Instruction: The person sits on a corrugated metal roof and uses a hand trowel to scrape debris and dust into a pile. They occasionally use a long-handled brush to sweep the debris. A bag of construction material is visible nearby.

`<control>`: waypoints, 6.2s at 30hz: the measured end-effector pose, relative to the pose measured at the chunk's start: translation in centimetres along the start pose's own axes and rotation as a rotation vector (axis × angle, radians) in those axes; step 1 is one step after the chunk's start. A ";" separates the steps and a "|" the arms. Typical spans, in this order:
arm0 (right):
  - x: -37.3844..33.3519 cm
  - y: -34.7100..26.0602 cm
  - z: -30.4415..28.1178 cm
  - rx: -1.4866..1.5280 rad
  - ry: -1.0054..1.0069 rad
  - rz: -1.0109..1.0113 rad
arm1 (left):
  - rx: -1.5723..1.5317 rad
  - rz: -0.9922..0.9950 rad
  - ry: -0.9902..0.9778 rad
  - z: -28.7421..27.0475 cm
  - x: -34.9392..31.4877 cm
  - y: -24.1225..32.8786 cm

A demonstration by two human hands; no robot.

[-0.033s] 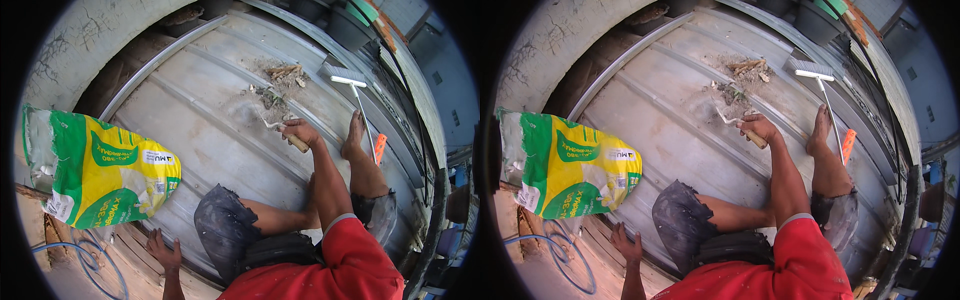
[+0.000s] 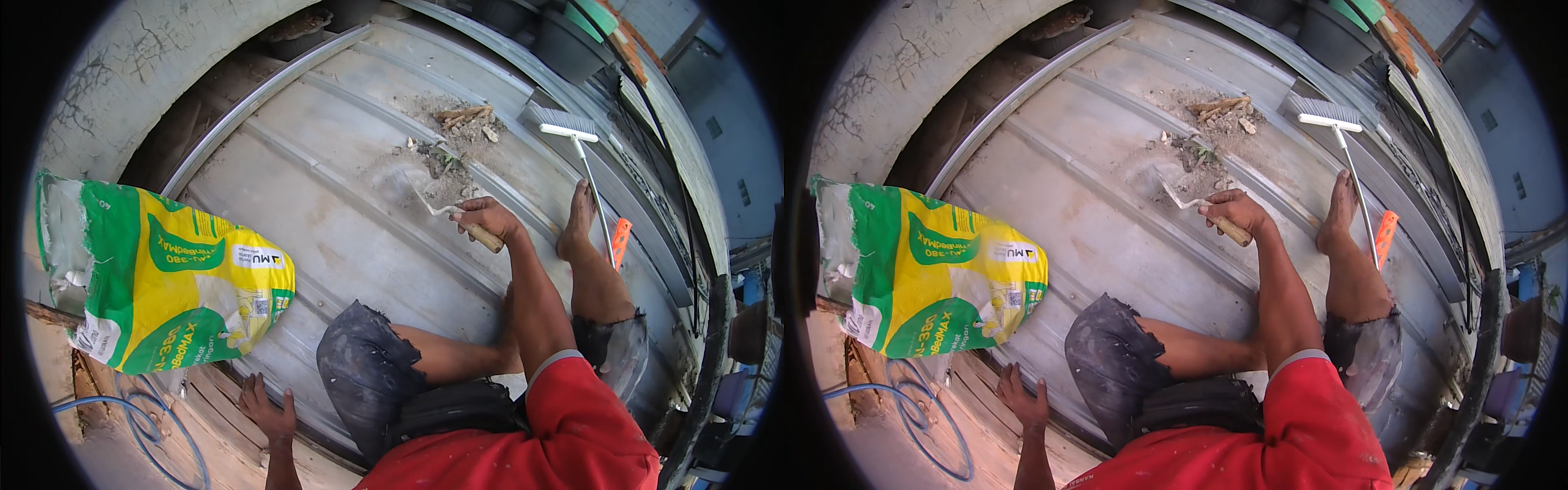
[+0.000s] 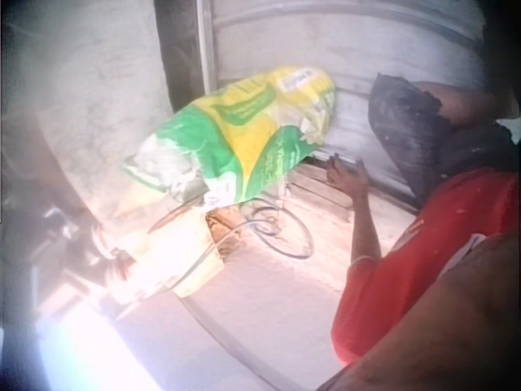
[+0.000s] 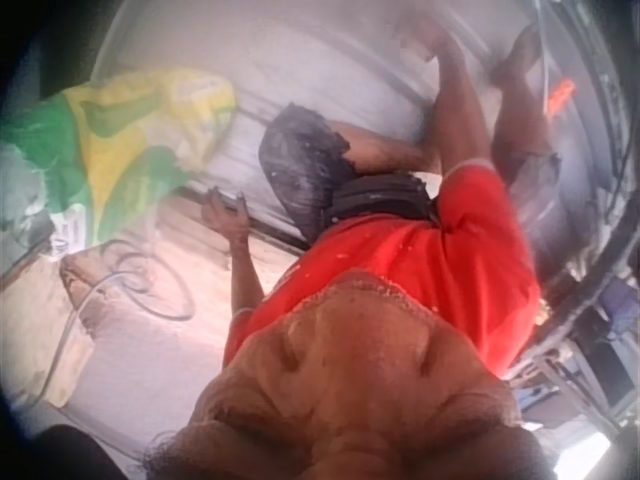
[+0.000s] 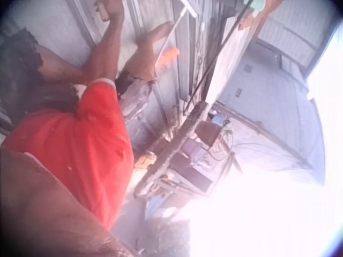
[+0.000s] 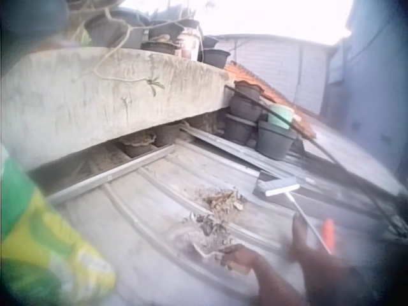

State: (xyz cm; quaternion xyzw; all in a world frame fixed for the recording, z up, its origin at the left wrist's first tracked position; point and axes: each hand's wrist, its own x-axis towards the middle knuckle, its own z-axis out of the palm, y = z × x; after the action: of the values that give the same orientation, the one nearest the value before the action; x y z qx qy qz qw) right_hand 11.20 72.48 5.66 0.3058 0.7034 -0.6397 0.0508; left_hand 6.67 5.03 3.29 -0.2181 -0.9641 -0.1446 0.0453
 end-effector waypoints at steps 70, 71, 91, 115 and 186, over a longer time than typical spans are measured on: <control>-17.3 -47.0 13.7 -1.076 0.017 -0.931 | -0.091 -0.076 0.127 -1.3 0.2 0.8; -17.6 -47.9 14.4 -1.052 -0.007 -0.960 | -0.097 -0.085 0.127 -1.3 0.2 0.8; -9.4 -47.5 26.6 -0.383 -0.943 -0.759 | -0.084 -0.056 0.122 -1.0 0.1 0.5; -2.4 2.6 -5.1 -0.577 0.031 0.138 | -0.039 -0.013 -0.010 0.2 0.7 0.2; -10.2 -34.5 2.4 -1.146 0.521 -0.635 | -0.125 -0.017 0.109 -0.7 0.4 0.5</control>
State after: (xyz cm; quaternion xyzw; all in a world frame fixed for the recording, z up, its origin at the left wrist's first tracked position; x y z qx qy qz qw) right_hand 1.57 66.70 39.97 0.1540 0.9740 -0.0582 -0.1555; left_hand 6.52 5.39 4.11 -0.2043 -0.9511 -0.2164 0.0826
